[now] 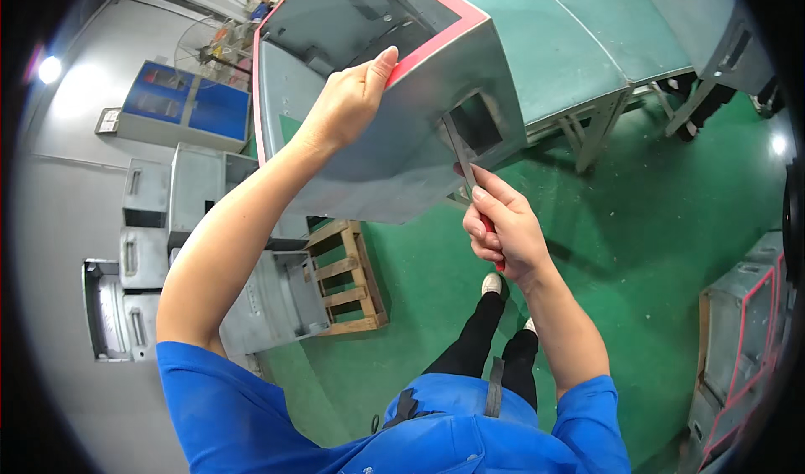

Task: Filing the edges of a metal enclosure, wiping it clean, and applying red tape to the rim.

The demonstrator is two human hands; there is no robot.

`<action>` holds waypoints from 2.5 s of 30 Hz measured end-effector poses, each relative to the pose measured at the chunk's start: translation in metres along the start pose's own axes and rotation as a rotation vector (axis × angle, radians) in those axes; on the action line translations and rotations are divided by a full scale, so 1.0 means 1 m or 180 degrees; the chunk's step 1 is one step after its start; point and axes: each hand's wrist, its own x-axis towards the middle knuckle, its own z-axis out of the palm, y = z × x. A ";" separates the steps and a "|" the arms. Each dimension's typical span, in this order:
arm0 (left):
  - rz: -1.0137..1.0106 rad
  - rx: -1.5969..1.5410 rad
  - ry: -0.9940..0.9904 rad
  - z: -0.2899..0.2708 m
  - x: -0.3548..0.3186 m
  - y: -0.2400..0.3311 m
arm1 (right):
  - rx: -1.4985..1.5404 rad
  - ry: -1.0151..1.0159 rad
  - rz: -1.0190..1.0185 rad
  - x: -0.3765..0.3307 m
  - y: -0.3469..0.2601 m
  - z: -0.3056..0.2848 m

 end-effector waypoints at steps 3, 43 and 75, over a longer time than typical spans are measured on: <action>0.0084 -0.0238 -0.0244 -0.003 0.003 0.002 | -0.0287 0.0188 0.0059 0.010 -0.015 0.009; 0.0516 -0.0670 -0.0738 0.002 0.004 -0.008 | -0.1741 0.1159 0.0462 0.017 -0.085 0.031; 0.0491 -0.0325 -0.0633 -0.007 0.003 -0.010 | -0.2822 0.1584 -0.0251 0.036 -0.046 -0.012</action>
